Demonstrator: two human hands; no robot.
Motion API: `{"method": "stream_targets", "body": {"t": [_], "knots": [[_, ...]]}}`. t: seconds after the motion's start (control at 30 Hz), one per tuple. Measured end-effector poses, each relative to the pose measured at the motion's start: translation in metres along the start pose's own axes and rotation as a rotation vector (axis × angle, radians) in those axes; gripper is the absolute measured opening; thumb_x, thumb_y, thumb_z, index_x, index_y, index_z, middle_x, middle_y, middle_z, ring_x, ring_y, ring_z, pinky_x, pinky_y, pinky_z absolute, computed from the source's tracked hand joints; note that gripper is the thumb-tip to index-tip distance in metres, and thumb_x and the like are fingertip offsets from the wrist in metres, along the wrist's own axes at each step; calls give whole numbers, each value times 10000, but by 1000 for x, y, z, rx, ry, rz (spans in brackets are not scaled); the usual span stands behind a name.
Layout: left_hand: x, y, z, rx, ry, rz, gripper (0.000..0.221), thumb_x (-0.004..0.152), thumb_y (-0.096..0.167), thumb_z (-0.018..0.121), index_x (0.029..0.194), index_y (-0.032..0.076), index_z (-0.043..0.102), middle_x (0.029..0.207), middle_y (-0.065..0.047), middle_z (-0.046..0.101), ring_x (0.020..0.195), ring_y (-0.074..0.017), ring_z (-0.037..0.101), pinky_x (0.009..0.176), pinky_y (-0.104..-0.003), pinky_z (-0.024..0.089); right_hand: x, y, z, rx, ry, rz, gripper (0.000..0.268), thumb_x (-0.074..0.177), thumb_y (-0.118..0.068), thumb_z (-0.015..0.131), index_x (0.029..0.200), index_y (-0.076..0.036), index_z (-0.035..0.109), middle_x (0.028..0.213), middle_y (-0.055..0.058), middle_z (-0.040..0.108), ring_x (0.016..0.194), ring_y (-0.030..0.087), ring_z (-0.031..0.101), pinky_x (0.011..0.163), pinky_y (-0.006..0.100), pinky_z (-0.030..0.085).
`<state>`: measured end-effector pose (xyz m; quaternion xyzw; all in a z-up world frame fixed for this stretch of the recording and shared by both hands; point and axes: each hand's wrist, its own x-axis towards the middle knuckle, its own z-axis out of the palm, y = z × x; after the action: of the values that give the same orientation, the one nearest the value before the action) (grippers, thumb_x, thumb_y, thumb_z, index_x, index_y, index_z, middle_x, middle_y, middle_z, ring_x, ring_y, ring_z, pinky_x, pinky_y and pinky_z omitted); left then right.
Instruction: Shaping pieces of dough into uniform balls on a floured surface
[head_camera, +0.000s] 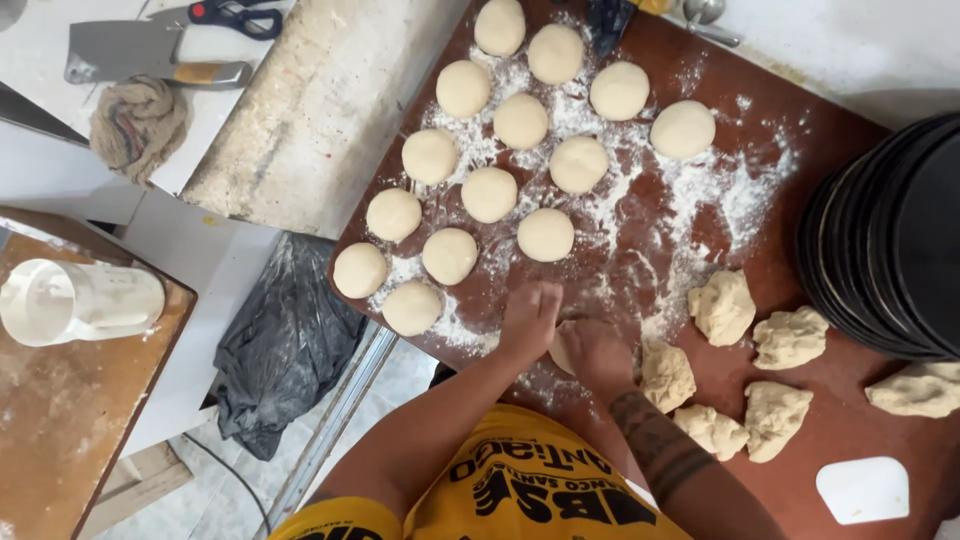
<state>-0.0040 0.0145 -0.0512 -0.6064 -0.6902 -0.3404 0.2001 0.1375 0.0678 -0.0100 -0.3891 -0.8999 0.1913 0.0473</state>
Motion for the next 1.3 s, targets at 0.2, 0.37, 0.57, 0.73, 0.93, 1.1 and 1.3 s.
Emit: {"method": "stream_targets", "body": {"t": [0.2,0.37,0.57,0.73,0.93,1.1,1.3], "knots": [[70,23,-56,-875,-761,-1365,820,876,794,524,1358,137,615,1117,-274,682,964,-405,711,700,-472,650,40,-46,-98,963,-140,747,646,1009,-656,413,1501,-263,558,1445,227,576,1369,406,502,1218,520,326],[131,47,-108,-1053,-319,-1444,542,932,494,676,1038,-36,729,937,-254,714,930,-332,674,796,-424,569,27,-9,-45,983,211,205,345,1053,-248,565,1332,-76,672,1172,235,680,1112,334,653,1002,512,520],[44,20,-44,-494,-392,-943,395,1020,400,581,881,56,716,930,-237,718,970,-414,675,888,-480,483,-3,24,16,85,146,-103,347,1025,-349,546,819,-111,691,728,93,626,802,290,656,833,450,528],[154,48,-123,-1118,-580,-1905,867,960,690,525,1521,35,432,1616,-233,238,1443,-462,307,1052,-588,396,7,26,21,755,-129,360,361,983,-453,622,1012,-131,784,1037,164,757,1119,330,665,1043,452,477],[108,47,-94,-1489,-308,-1916,788,949,790,339,1516,272,513,1479,-153,512,1041,-273,596,1014,-350,537,15,1,-22,602,138,-133,592,949,-517,609,1306,-44,586,1213,239,577,1104,451,622,974,539,508],[48,26,-56,-1723,-491,-1553,981,941,872,40,1666,215,112,1626,-124,370,1415,-325,444,1117,-362,444,-1,22,45,54,318,-233,404,986,-435,620,844,-60,668,824,183,583,798,388,596,774,497,435],[40,22,-37,-1198,-508,-1921,856,872,816,537,1481,214,549,1464,-179,516,1244,-331,573,1079,-468,475,2,-17,-7,451,157,-185,342,947,-304,734,1043,20,678,965,305,632,1020,510,608,919,540,464]]}}
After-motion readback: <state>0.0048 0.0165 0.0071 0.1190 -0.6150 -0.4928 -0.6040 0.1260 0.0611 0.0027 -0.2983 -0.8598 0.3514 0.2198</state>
